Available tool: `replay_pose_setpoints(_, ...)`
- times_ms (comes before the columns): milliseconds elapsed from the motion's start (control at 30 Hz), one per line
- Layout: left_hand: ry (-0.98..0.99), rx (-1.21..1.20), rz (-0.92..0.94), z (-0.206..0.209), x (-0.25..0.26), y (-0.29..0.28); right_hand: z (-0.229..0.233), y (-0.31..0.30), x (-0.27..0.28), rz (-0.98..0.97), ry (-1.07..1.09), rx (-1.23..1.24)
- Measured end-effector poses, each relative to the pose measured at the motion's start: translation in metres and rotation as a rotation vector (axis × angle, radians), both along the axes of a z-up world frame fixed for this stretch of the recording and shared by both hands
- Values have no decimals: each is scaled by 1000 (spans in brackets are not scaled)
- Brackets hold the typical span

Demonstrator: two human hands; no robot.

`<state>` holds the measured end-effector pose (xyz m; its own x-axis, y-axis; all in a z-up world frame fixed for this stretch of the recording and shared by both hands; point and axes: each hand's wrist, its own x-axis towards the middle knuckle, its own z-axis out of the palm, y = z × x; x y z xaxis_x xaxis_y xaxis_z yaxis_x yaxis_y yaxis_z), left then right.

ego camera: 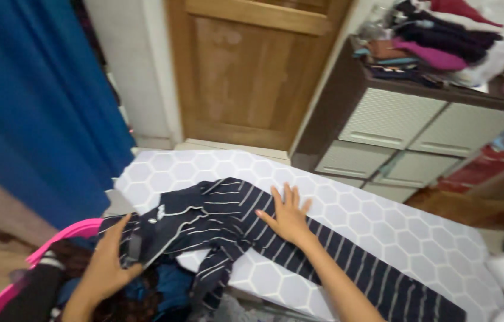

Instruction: The person steams a black polo shirt and a striped polo shirt on an ironing board using a handheld garment steamer. They smooth the fabric with one hand while moving the steamer over the sleeves and body of each shirt.

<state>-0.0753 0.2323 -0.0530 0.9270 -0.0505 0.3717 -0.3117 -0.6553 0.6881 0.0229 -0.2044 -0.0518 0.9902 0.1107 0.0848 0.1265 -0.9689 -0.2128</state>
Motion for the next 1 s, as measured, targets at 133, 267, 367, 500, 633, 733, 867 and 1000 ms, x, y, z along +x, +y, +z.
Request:
replay_pose_setpoints(133,141,-91,0,-67,-2,21,1,58,28,173,-328,184)
replay_pose_setpoints(267,120,-162,66,-126,16,31,-2,56,24,247,-365,295)
replay_pose_setpoints(367,228,-372,89,-123,21,43,-7,46,13,197,-432,379)
replay_pose_setpoints(500,539,-503,46,-26,31,64,2,20,-1,45,-325,659)
replay_pose_setpoints(633,227,-221,-246,118,59,37,32,-45,-32,-77,-320,851)
replay_pose_setpoints(733,150,-90,-317,201,84,-24,69,-127,-77,-159,-371,1035)
replay_pose_setpoints(867,124,134,-670,245,119,-128,114,-235,-154,-202,-366,1477)
replay_pose_setpoints(1000,8,412,-675,257,168,-222,131,-309,-220,-464,-347,1471)
